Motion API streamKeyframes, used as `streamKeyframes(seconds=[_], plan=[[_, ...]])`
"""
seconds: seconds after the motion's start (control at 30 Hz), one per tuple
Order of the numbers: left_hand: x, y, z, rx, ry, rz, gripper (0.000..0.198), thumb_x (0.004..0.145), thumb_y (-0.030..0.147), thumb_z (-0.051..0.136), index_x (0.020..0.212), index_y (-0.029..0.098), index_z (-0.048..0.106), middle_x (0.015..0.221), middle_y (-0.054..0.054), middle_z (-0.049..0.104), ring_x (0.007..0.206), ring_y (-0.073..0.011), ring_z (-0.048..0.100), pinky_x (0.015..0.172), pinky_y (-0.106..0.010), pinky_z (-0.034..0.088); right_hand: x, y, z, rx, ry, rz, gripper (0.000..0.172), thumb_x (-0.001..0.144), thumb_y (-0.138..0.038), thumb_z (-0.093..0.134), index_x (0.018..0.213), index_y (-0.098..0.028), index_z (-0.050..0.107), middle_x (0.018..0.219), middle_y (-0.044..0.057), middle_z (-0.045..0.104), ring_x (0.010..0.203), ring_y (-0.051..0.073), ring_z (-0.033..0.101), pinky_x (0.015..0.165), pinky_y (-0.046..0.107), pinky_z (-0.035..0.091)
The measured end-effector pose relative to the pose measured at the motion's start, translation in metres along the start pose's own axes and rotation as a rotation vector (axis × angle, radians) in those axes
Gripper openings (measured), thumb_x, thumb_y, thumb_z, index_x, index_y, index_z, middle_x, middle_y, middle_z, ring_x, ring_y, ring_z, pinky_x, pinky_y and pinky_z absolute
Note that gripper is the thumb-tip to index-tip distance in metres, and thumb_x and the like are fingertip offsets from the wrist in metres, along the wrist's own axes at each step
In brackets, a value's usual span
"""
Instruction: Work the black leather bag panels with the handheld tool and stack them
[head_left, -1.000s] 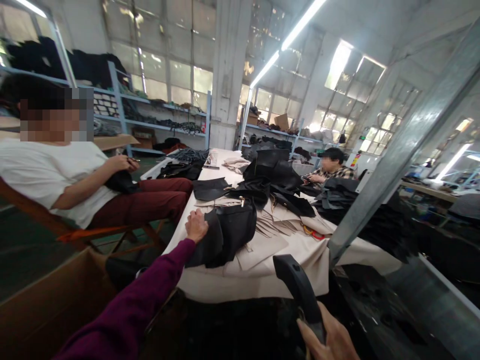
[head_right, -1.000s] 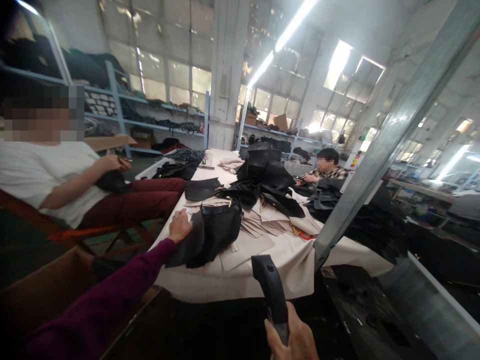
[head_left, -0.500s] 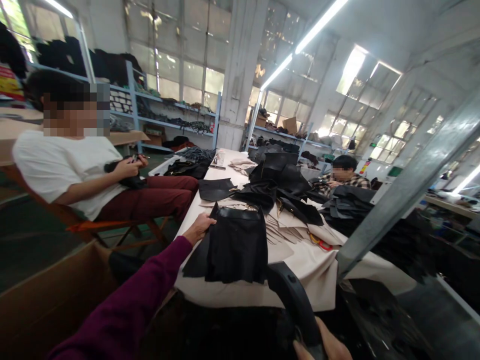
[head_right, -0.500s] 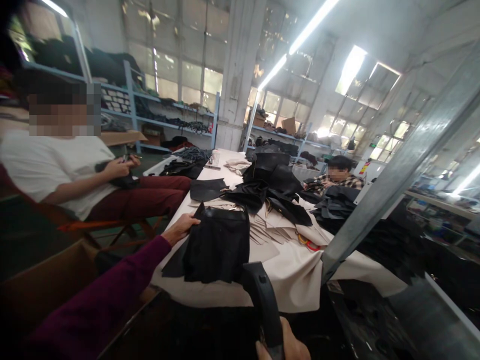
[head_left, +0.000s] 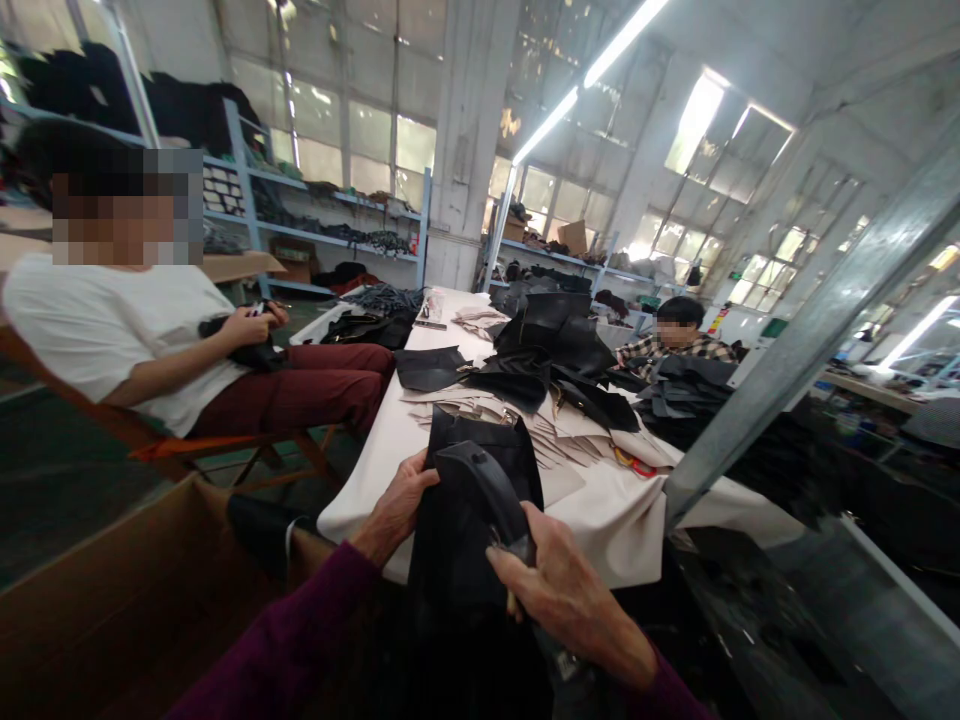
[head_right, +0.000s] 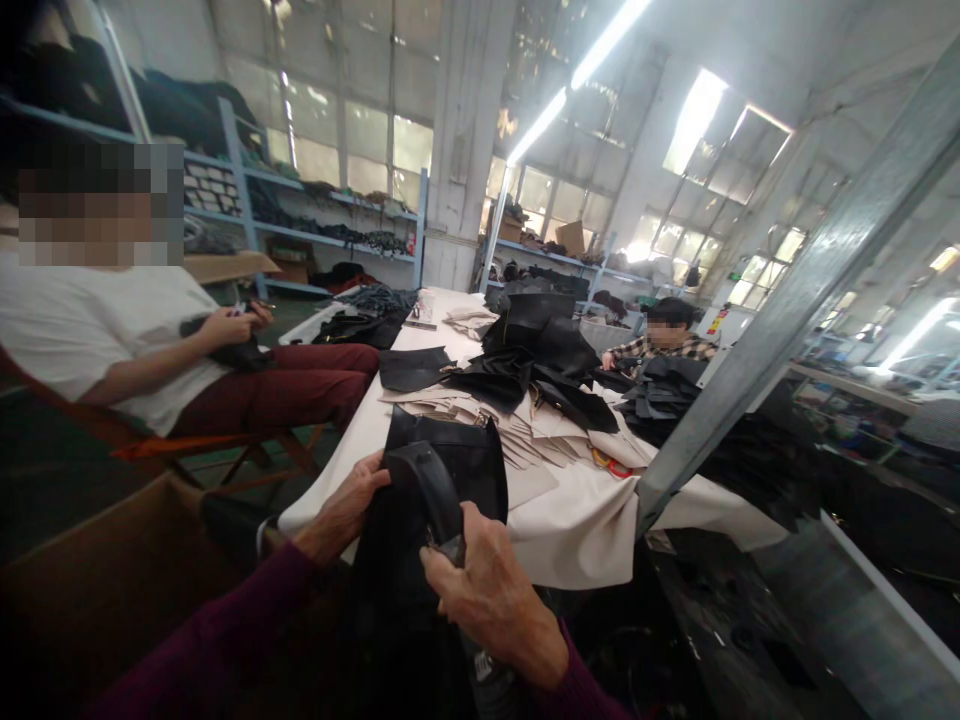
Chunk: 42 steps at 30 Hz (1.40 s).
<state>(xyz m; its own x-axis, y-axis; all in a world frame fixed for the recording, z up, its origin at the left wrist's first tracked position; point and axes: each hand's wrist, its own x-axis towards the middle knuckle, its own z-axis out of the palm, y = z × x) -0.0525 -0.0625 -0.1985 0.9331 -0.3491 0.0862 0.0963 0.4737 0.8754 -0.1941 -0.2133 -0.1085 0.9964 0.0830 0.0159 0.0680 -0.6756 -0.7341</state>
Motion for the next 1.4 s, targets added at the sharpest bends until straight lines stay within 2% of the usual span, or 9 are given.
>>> streamKeyframes(seconds=[0.17, 0.27, 0.4, 0.57, 0.77, 1.0, 1.23, 1.33, 1.4], plan=[[-0.018, -0.019, 0.007, -0.064, -0.107, -0.024, 0.042, 0.066, 0.018, 0.062, 0.108, 0.015, 0.057, 0.084, -0.004, 0.067, 0.06, -0.0143, 0.061, 0.058, -0.025, 0.049, 0.032, -0.002, -0.001, 0.04, 0.088, -0.037, 0.014, 0.081, -0.032, 0.048, 0.08, -0.018, 0.049, 0.051, -0.005, 0.054, 0.043, 0.01, 0.055, 0.045, 0.019, 0.043], [-0.02, -0.022, 0.005, -0.106, -0.089, -0.055, 0.046, 0.066, 0.017, 0.061, 0.112, 0.017, 0.054, 0.085, -0.005, 0.067, 0.065, -0.0161, 0.062, 0.061, -0.027, 0.05, 0.042, 0.002, -0.015, 0.066, 0.131, -0.047, 0.016, 0.081, -0.034, 0.046, 0.078, -0.019, 0.046, 0.05, -0.006, 0.053, 0.041, 0.011, 0.054, 0.039, 0.019, 0.041], [-0.014, -0.016, -0.003, -0.138, -0.05, -0.075, 0.049, 0.065, 0.013, 0.059, 0.113, 0.016, 0.052, 0.085, -0.005, 0.067, 0.065, -0.0164, 0.063, 0.06, -0.027, 0.05, 0.024, 0.011, -0.029, 0.095, 0.099, -0.039, 0.014, 0.083, -0.033, 0.044, 0.078, -0.019, 0.046, 0.052, -0.007, 0.052, 0.04, 0.011, 0.054, 0.038, 0.018, 0.041], [-0.013, -0.018, 0.001, -0.171, -0.089, -0.064, 0.05, 0.064, 0.011, 0.06, 0.113, 0.017, 0.053, 0.086, -0.004, 0.067, 0.07, -0.0173, 0.063, 0.061, -0.026, 0.049, -0.004, 0.014, -0.019, 0.003, 0.07, 0.011, 0.015, 0.081, -0.033, 0.048, 0.081, -0.018, 0.05, 0.052, -0.007, 0.054, 0.045, 0.01, 0.055, 0.053, 0.021, 0.046], [-0.022, -0.028, 0.006, -0.144, -0.124, -0.118, 0.049, 0.065, 0.013, 0.06, 0.113, 0.017, 0.055, 0.084, -0.004, 0.067, 0.067, -0.0176, 0.063, 0.062, -0.028, 0.049, 0.019, 0.009, -0.011, 0.004, 0.065, -0.025, 0.02, 0.082, -0.035, 0.047, 0.087, -0.017, 0.053, 0.055, -0.003, 0.057, 0.048, 0.012, 0.057, 0.052, 0.021, 0.045], [-0.017, -0.027, 0.0, -0.127, -0.117, -0.076, 0.051, 0.062, 0.01, 0.06, 0.113, 0.016, 0.055, 0.086, -0.004, 0.067, 0.064, -0.0161, 0.062, 0.06, -0.025, 0.047, 0.004, 0.027, -0.002, -0.128, 0.177, -0.122, 0.015, 0.077, -0.033, 0.056, 0.084, -0.02, 0.056, 0.081, 0.005, 0.063, 0.082, 0.02, 0.06, 0.072, 0.027, 0.046], [-0.031, -0.031, 0.009, -0.153, -0.111, -0.139, 0.05, 0.064, 0.012, 0.058, 0.114, 0.016, 0.054, 0.087, -0.004, 0.066, 0.066, -0.0153, 0.061, 0.06, -0.024, 0.047, 0.035, 0.017, -0.022, 0.033, 0.149, -0.035, 0.014, 0.081, -0.033, 0.048, 0.077, -0.019, 0.049, 0.053, -0.003, 0.055, 0.045, 0.012, 0.056, 0.042, 0.02, 0.043], [-0.026, -0.024, 0.005, -0.129, -0.089, -0.141, 0.051, 0.062, 0.012, 0.058, 0.114, 0.014, 0.054, 0.085, -0.005, 0.066, 0.063, -0.0155, 0.06, 0.055, -0.024, 0.045, 0.024, 0.013, -0.034, 0.055, 0.123, -0.027, 0.015, 0.082, -0.032, 0.045, 0.076, -0.019, 0.047, 0.051, -0.005, 0.051, 0.04, 0.011, 0.053, 0.037, 0.018, 0.04], [-0.021, -0.022, 0.003, -0.119, -0.088, -0.139, 0.051, 0.062, 0.013, 0.057, 0.113, 0.014, 0.054, 0.085, -0.005, 0.066, 0.06, -0.0146, 0.059, 0.055, -0.024, 0.045, 0.01, 0.013, -0.035, 0.018, 0.132, -0.027, 0.013, 0.081, -0.031, 0.047, 0.077, -0.018, 0.049, 0.055, -0.004, 0.053, 0.045, 0.01, 0.054, 0.043, 0.018, 0.043]])
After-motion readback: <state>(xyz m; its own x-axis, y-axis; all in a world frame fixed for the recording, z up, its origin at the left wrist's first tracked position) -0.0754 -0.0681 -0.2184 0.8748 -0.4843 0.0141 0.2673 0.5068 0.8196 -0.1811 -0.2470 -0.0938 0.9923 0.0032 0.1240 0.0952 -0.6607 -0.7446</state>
